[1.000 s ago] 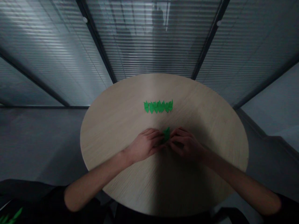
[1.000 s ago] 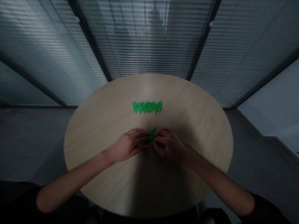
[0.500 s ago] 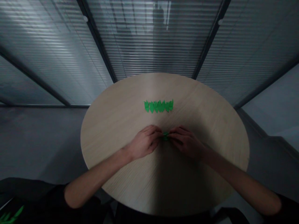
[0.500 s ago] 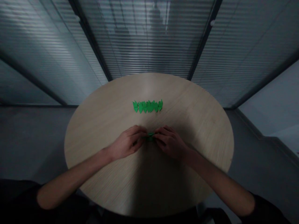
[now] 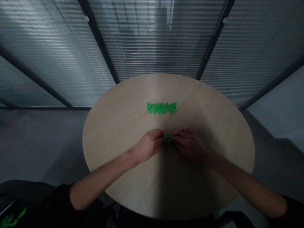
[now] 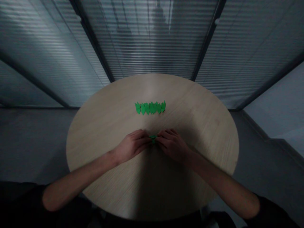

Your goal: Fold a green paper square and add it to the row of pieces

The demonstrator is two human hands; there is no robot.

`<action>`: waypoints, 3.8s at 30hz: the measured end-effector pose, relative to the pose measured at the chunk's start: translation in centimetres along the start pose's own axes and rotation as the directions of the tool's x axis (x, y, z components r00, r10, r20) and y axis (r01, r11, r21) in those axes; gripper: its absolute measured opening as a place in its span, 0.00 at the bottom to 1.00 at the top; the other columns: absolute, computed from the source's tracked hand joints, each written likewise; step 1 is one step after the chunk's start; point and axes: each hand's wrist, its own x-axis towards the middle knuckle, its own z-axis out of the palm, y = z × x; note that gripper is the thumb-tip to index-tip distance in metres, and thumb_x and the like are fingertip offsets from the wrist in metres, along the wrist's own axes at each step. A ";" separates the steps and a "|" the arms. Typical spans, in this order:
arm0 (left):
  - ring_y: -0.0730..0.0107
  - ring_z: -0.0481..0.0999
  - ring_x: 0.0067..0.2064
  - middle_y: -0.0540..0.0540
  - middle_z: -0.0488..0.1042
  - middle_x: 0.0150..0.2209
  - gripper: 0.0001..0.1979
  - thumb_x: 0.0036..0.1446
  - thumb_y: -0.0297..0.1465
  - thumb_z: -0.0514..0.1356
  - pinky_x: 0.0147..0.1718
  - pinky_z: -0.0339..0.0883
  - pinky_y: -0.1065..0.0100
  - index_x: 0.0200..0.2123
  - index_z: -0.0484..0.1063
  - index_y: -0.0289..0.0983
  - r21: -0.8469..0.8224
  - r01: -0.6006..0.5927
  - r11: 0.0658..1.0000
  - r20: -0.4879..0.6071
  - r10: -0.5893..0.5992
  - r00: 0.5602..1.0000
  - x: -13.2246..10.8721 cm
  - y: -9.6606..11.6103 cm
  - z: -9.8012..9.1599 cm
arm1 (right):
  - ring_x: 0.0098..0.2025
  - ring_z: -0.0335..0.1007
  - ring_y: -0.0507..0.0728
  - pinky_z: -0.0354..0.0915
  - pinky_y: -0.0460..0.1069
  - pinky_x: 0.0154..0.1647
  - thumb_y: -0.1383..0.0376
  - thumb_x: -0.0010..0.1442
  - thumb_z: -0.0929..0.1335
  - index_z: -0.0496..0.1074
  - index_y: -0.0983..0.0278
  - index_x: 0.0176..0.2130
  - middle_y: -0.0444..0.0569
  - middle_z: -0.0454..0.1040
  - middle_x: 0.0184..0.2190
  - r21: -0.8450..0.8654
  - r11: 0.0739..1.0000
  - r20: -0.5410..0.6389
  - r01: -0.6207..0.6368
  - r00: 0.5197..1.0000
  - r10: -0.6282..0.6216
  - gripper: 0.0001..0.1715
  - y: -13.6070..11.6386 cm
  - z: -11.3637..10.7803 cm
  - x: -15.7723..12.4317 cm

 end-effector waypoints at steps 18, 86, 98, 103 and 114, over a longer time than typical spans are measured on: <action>0.56 0.74 0.41 0.39 0.74 0.40 0.11 0.70 0.31 0.56 0.40 0.72 0.58 0.44 0.77 0.32 -0.039 0.064 0.997 0.045 -0.062 0.997 0.4 0.5 -0.3 | 0.44 0.71 0.61 0.66 0.58 0.53 0.70 0.67 0.69 0.78 0.65 0.42 0.53 0.77 0.40 0.090 0.983 0.069 -0.163 0.985 0.157 0.06 -1.0 0.0 0.6; 0.66 0.70 0.38 0.46 0.67 0.40 0.04 0.61 0.25 0.60 0.37 0.71 0.62 0.34 0.67 0.37 -0.329 0.369 0.869 0.028 -0.382 0.924 1.0 0.4 0.7 | 0.34 0.68 0.57 0.63 0.53 0.37 0.67 0.59 0.71 0.65 0.60 0.33 0.47 0.72 0.32 0.233 0.863 0.003 -0.447 0.888 0.460 0.09 -1.0 0.9 1.3; 0.69 0.69 0.34 0.48 0.67 0.40 0.05 0.63 0.30 0.63 0.30 0.65 0.66 0.40 0.69 0.37 -0.348 0.409 0.843 -0.006 -0.438 0.899 1.3 0.5 1.0 | 0.46 0.67 0.64 0.65 0.59 0.49 0.66 0.59 0.72 0.67 0.61 0.37 0.53 0.72 0.40 0.176 0.892 -0.057 -0.415 0.901 0.431 0.09 -1.2 1.1 1.1; 0.69 0.70 0.34 0.47 0.67 0.40 0.04 0.64 0.29 0.62 0.31 0.65 0.65 0.39 0.68 0.37 -0.320 0.395 0.861 -0.023 -0.424 0.905 1.4 0.7 1.1 | 0.45 0.66 0.64 0.65 0.59 0.48 0.67 0.60 0.72 0.67 0.61 0.37 0.52 0.71 0.39 0.184 0.899 -0.064 -0.398 0.907 0.415 0.08 -1.1 1.3 1.0; 0.69 0.68 0.34 0.47 0.67 0.41 0.04 0.64 0.26 0.61 0.32 0.64 0.65 0.40 0.68 0.37 -0.347 0.386 0.855 -0.016 -0.417 0.909 1.1 0.3 1.2 | 0.44 0.66 0.63 0.63 0.59 0.49 0.68 0.59 0.71 0.66 0.61 0.38 0.51 0.71 0.39 0.220 0.881 -0.031 -0.418 0.900 0.435 0.09 -1.0 1.4 1.0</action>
